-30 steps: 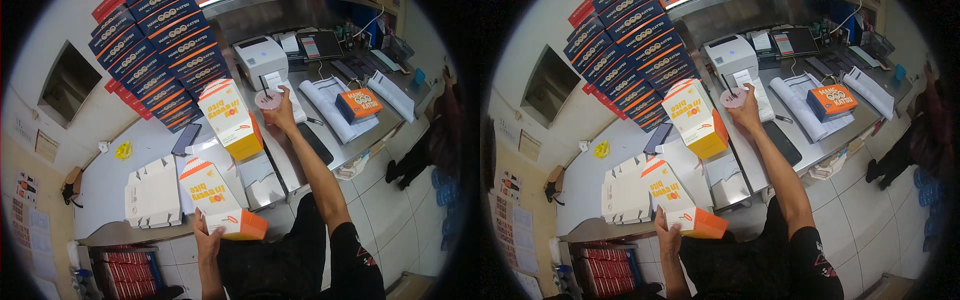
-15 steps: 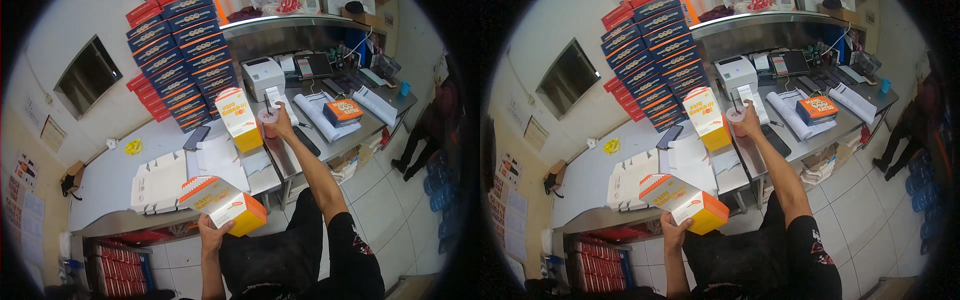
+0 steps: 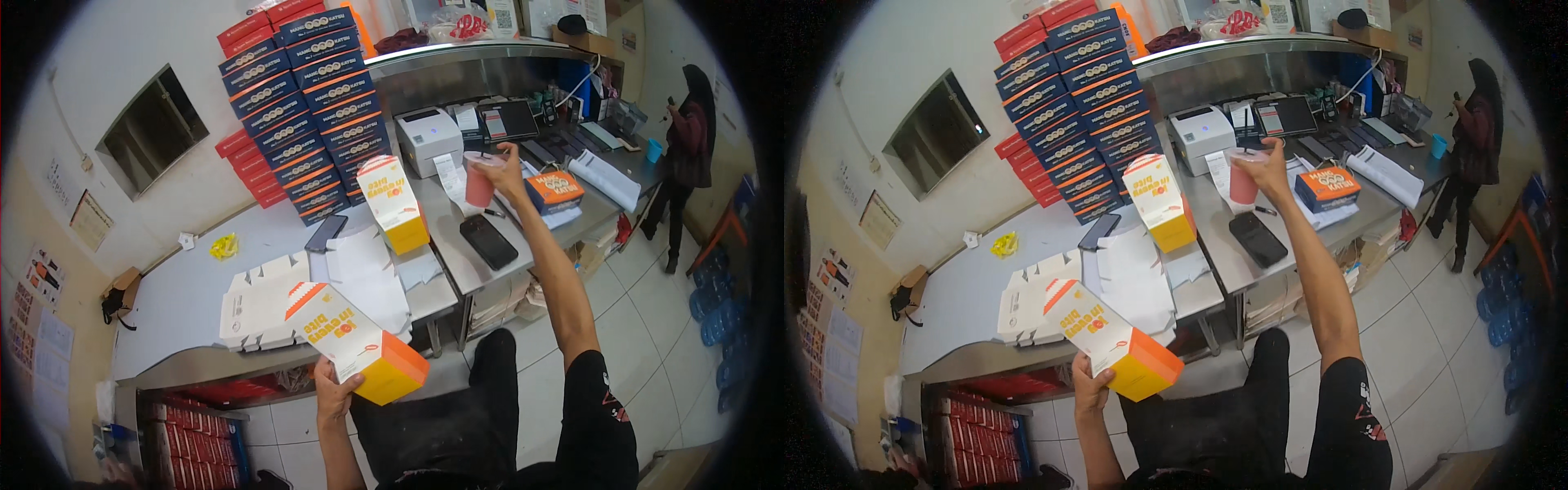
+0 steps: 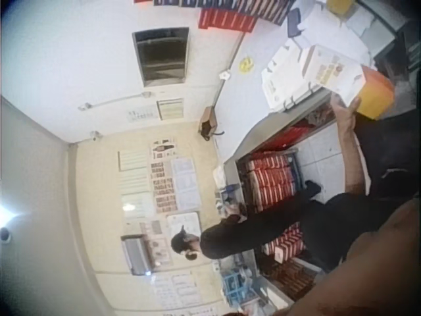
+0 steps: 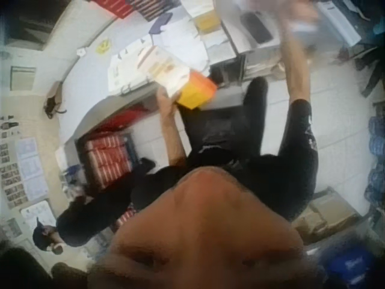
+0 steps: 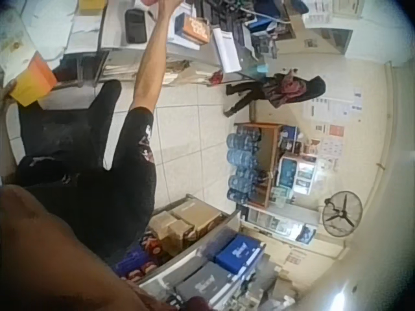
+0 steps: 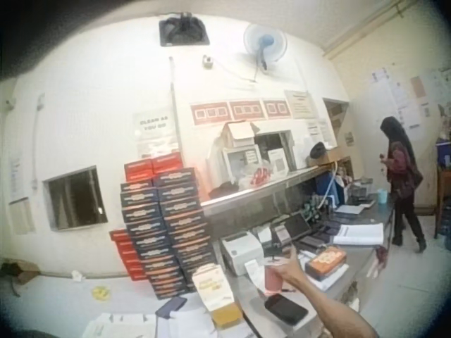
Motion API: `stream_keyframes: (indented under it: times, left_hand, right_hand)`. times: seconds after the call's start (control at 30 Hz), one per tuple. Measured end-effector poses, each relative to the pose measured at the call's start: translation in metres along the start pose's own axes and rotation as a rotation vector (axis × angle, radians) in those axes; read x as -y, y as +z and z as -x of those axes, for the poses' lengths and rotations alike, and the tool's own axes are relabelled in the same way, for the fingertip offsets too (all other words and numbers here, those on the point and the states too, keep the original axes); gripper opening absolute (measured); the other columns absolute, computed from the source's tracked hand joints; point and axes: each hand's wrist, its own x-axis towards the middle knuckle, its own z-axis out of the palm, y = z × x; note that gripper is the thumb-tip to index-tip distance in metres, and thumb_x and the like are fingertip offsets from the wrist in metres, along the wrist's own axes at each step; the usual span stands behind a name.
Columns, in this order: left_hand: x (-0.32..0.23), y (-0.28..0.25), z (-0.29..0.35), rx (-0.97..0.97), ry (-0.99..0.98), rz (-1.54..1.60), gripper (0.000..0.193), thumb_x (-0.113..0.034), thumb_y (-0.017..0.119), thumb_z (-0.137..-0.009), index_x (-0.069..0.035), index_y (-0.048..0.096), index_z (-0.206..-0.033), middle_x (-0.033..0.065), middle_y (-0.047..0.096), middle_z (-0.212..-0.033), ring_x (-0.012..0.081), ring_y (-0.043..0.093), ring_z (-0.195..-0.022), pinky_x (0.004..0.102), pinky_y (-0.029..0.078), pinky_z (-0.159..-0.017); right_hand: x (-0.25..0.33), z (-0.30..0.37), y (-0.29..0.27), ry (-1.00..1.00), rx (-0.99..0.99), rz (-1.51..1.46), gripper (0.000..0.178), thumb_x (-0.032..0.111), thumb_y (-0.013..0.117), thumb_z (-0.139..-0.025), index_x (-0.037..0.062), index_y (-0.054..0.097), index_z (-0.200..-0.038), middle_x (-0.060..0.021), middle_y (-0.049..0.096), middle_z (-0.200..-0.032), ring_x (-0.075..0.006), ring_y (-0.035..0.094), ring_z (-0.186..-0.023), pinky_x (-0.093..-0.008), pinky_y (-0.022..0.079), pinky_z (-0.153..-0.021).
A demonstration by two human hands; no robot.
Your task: The person folds and assembles cardboard food boxes by hand at a counter, pressing down on the pre-scored lines to form the box shape, while another person nearby also works on packaging.
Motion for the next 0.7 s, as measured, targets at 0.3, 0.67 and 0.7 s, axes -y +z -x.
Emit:
stream_keyframes:
  times: [0.3,0.67,0.7]
  left_hand:
    - [0.019,0.094,-0.139,0.723,-0.805,-0.509,0.074,-0.022,0.092,-0.061,-0.003,0.06,-0.125,0.0096,0.065,-0.121,0.0191,0.058,-0.115,0.0349,0.042,-0.102]
    - [0.031,0.24,-0.341,0.441,-0.814,-0.45,0.084,-0.025,0.091,-0.065,-0.001,0.05,-0.135,0.0108,0.06,-0.129,0.0204,0.056,-0.119,0.0371,0.04,-0.106]
    - [0.042,0.245,-0.355,0.392,-0.734,-0.425,0.084,-0.026,0.091,-0.066,0.0,0.049,-0.134,0.0111,0.061,-0.128,0.0199,0.057,-0.118,0.0376,0.04,-0.107]
  right_hand:
    - [-0.083,-0.184,0.015,0.067,-0.027,0.056,0.069,0.032,0.09,-0.064,0.0027,0.048,-0.11,-0.0152,0.062,-0.099,-0.0205,0.064,-0.088,-0.031,0.054,-0.074]
    - [-0.199,-0.349,0.107,0.123,-0.276,-0.068,0.051,0.022,0.089,-0.061,0.0022,0.054,-0.092,-0.0121,0.063,-0.092,-0.0213,0.062,-0.086,-0.033,0.051,-0.077]
    - [-0.211,-0.361,0.117,0.13,-0.268,-0.051,0.05,0.02,0.089,-0.06,0.002,0.054,-0.091,-0.0124,0.062,-0.092,-0.0221,0.061,-0.087,-0.0341,0.05,-0.079]
